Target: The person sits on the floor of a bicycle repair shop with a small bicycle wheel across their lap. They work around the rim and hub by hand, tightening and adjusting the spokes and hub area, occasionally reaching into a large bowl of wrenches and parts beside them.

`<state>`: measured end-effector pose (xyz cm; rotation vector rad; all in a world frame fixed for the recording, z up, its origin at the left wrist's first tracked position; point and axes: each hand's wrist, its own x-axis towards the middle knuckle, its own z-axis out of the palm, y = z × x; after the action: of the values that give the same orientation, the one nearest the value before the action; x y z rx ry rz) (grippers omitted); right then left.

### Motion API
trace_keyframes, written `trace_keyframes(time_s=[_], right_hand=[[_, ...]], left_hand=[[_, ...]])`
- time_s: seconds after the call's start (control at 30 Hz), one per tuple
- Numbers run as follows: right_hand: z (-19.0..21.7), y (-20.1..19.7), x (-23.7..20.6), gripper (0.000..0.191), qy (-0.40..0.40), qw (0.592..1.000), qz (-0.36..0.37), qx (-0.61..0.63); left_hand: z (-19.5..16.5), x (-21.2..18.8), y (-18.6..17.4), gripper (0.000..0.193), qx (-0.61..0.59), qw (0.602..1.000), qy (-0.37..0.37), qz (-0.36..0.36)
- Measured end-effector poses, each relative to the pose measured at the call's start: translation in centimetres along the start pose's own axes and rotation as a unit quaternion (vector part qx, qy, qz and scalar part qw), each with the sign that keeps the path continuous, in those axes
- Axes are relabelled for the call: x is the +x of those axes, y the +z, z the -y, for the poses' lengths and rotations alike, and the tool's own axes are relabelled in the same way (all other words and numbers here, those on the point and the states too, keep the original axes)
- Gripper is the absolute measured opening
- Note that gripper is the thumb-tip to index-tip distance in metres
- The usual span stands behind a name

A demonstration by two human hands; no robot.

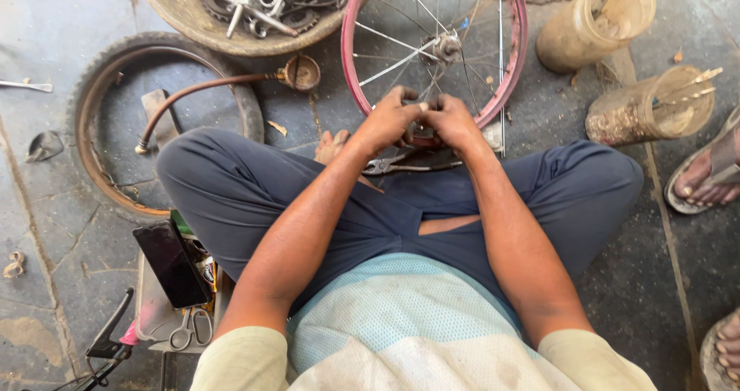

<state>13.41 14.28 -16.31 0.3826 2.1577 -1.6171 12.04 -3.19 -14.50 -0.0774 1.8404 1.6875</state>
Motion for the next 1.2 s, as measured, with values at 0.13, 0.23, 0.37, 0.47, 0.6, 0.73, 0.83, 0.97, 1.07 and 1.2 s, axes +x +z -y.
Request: trace_keyframes(time_s=[0.13,0.23,0.37,0.47,0.6,0.73,0.83,0.97,1.07,1.2], right_hand=[[0.1,-0.3,0.4,0.021,0.017,0.999,0.011,-0.039],[-0.3,-0.9,1.0,0.022,0.037,0.997,0.058,-0.032],[-0.7,-1.0,1.8,0.025,-0.227,0.967,0.068,-0.098],[-0.3,-0.4,2.0,0.028,-0.059,0.995,0.022,-0.079],[-0.1,0.3,1.5,0.030,0.022,0.998,0.013,-0.059],[-0.9,0.3,-0.1,0.040,-0.111,0.976,-0.097,-0.161],[-1.0,-0.1,-1.5,0.045,-0.212,0.931,-0.171,-0.242],[0.5,-1.0,-2.7,0.055,-0.257,0.918,-0.065,-0.295],[2.3,-0.9,-3.6,0.067,-0.202,0.904,0.003,-0.377],[4.2,-0.2,-4.9,0.068,-0.119,0.886,0.008,-0.449]], left_hand=[[0.9,0.7,0.1,0.056,-0.006,1.000,0.010,0.008],[2.0,1.6,0.2,0.054,-0.017,1.000,0.002,0.007],[2.6,2.4,0.3,0.054,0.040,0.996,0.083,-0.024],[2.4,2.3,0.4,0.059,0.000,1.000,0.024,-0.012],[1.9,1.6,0.6,0.066,0.060,0.998,0.003,-0.032],[1.7,1.2,0.6,0.065,0.048,0.999,0.001,-0.024],[1.6,1.1,0.7,0.065,0.040,0.999,-0.003,-0.023],[1.4,0.9,0.8,0.063,0.034,0.999,0.004,-0.023],[1.1,0.7,0.7,0.064,0.028,0.999,-0.001,-0.025],[0.8,0.3,0.6,0.066,0.044,0.999,0.008,-0.031]])
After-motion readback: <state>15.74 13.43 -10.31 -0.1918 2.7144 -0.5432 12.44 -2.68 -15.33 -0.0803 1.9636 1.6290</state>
